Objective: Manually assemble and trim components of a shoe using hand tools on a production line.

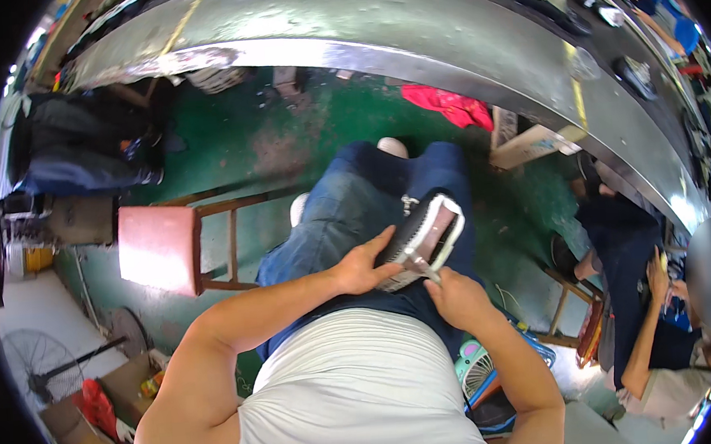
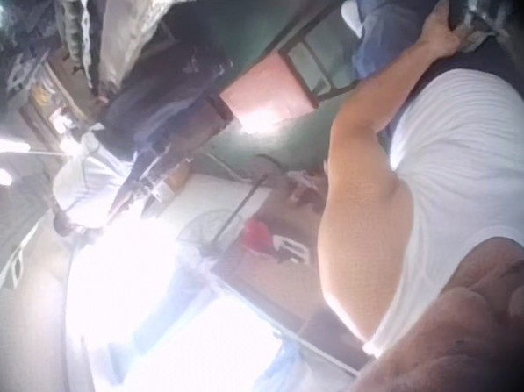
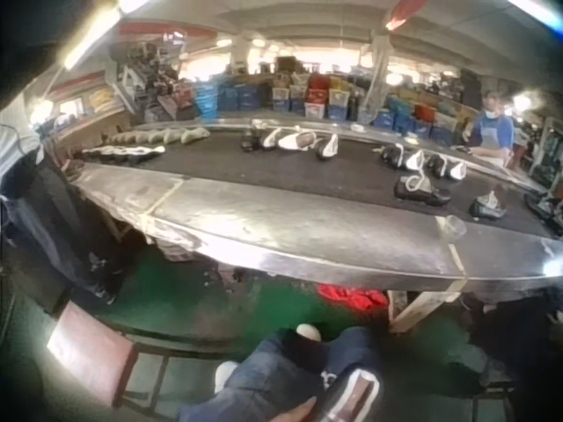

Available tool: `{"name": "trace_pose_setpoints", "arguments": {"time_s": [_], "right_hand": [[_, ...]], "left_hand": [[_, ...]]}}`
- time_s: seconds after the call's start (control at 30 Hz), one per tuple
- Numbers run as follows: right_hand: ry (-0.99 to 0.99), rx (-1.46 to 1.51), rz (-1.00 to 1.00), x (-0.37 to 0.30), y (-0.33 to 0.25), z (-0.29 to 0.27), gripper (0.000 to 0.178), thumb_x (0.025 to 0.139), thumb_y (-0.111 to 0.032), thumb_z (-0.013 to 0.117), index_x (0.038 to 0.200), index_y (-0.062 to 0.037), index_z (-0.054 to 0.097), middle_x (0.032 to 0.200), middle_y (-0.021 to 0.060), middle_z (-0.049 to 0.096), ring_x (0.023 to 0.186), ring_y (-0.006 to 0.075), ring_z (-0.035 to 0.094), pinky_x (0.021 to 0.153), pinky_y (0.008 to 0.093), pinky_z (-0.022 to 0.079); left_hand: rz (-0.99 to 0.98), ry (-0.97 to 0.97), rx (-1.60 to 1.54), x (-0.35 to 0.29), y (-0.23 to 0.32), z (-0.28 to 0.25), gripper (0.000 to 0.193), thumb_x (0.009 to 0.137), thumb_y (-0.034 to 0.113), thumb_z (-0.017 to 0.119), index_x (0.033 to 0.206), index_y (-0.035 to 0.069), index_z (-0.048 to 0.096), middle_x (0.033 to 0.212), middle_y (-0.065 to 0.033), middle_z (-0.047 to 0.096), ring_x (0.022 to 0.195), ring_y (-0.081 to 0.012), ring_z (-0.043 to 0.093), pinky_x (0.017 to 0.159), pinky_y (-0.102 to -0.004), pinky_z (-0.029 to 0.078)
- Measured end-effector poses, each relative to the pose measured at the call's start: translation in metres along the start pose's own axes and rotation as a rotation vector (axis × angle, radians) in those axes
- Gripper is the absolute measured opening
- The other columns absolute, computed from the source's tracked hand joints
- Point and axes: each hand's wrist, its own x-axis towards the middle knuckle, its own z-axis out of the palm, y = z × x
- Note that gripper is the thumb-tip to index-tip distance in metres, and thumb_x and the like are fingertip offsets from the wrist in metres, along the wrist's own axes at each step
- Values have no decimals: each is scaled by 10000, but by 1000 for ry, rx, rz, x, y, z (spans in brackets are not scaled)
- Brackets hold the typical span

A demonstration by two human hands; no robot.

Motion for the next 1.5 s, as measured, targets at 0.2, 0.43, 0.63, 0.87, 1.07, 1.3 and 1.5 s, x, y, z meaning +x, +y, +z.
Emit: {"name": "trace_pose_setpoints", "arguments": {"time_s": [0.2, 0.43, 0.63, 0.87, 1.07, 1.3, 1.5], "right_hand": [[127, 142, -115, -17, 7, 12, 304, 982, -288, 576, 1029, 11, 596, 879, 270, 674, 842, 488, 640, 751, 548, 502], [44, 83, -14, -26, 20, 21, 317, 984, -270, 564, 1097, 24, 599, 847, 258, 669, 800, 474, 646, 718, 523, 509], [148, 196, -17, -27, -2, 9, 319, 1015, -282, 503, 1045, 25, 585, 827, 249, 655, 785, 477, 638, 703, 516, 500], [77, 171, 162, -26, 2, 16, 389, 1038, -355, 476, 993, 14, 589, 761, 142, 654, 676, 265, 664, 631, 386, 507], [145, 180, 75, -18, 1, 25, 406, 1039, -353, 461, 1005, 30, 595, 773, 131, 668, 665, 250, 668, 638, 369, 519], [68, 154, 35, -12, 10, 27, 386, 1025, -344, 490, 1023, 28, 592, 794, 170, 688, 707, 320, 686, 683, 417, 529], [53, 147, 0, -6, 3, 26, 377, 1026, -344, 490, 1014, 19, 592, 794, 164, 690, 715, 334, 681, 688, 430, 525]], "left_hand": [[-22, -43, -24, -12, 19, 1, 915, 898, 328, 703, 1554, -59, 196, 1590, -289, 265, 1484, -350, 296, 1218, -338, 242], [-45, -147, -70, -15, 24, -5, 984, 873, 320, 695, 1586, -7, 100, 1505, -297, 399, 1361, -368, 467, 1138, -354, 367], [-48, -257, -131, -1, 21, -8, 1009, 878, 325, 684, 1602, 39, 42, 1278, -299, 605, 1146, -384, 627, 1015, -389, 469], [-67, -278, -154, -3, 20, -16, 999, 887, 306, 685, 1592, 8, 43, 1265, -304, 609, 1151, -388, 624, 1012, -394, 469], [-58, -149, -80, -17, 22, -14, 992, 889, 301, 683, 1590, 3, 48, 1267, -320, 600, 1165, -392, 616, 1020, -393, 465], [-96, -141, -150, -27, 16, -21, 992, 890, 305, 684, 1601, 39, 45, 1324, -297, 582, 1205, -385, 600, 1045, -382, 451], [-118, -113, -157, -25, 9, -18, 980, 891, 310, 679, 1603, 45, 59, 1341, -293, 574, 1231, -386, 584, 1056, -365, 440]]}}
